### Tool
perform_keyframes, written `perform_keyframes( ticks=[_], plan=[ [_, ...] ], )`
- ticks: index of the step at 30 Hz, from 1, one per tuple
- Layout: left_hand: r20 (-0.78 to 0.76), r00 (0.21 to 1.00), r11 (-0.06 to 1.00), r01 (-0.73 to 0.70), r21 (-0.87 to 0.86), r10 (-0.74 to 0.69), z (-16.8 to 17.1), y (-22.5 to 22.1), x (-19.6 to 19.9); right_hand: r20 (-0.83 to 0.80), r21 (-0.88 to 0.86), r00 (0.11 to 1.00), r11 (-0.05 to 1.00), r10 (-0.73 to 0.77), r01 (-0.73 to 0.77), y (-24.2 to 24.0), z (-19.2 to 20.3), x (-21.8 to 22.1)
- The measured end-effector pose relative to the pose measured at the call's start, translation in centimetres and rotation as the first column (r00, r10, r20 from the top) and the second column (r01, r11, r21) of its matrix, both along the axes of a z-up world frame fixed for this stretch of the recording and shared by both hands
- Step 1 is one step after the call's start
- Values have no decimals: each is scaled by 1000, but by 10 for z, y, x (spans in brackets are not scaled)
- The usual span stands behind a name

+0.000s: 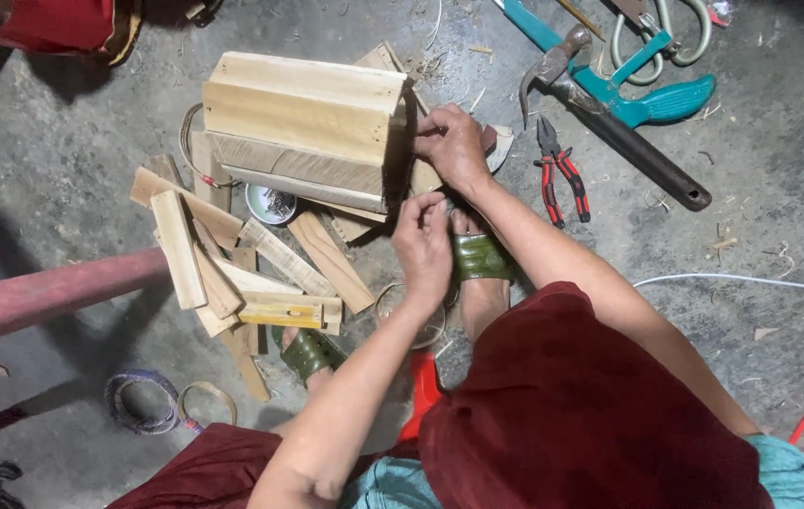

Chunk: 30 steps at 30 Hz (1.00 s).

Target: Sanding wooden slats and fitting them into a circular frame to assemble a wooden object.

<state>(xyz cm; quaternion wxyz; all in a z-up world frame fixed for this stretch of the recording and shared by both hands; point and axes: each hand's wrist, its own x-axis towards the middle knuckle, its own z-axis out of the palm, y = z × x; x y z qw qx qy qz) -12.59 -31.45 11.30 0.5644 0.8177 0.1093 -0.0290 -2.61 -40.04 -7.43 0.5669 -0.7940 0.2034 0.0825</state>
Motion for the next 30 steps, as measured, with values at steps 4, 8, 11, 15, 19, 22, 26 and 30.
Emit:
perform_keyframes(
  ticks=[4,8,11,15,19,22,26,30],
  plan=[
    [53,998,996,-41,79,37,-6,-11,8,29,13,1000,1000,12,-13,-3,18,0],
    [108,994,984,-24,179,4,-24,-6,17,16,-9,1000,1000,6,-6,-1,-1,0],
    [5,999,976,-36,214,36,-45,-6,23,16,-11,1000,1000,5,-5,-2,4,-1],
    [-65,994,958,-65,279,86,-41,-10,27,5,-23,1000,1000,4,-4,0,10,-1],
    [-75,992,949,-78,305,106,-58,-3,28,1,-34,1000,999,27,-27,-5,23,-3],
    [-70,993,938,-67,339,96,-57,-6,26,62,-43,995,996,75,-72,-14,72,-7],
    [-18,1000,922,17,386,-11,-52,-5,28,100,265,994,962,38,-63,-24,122,-11],
    [-34,999,929,20,370,-8,-47,-3,28,0,325,1000,945,-24,23,-29,142,-27]
  ],
)
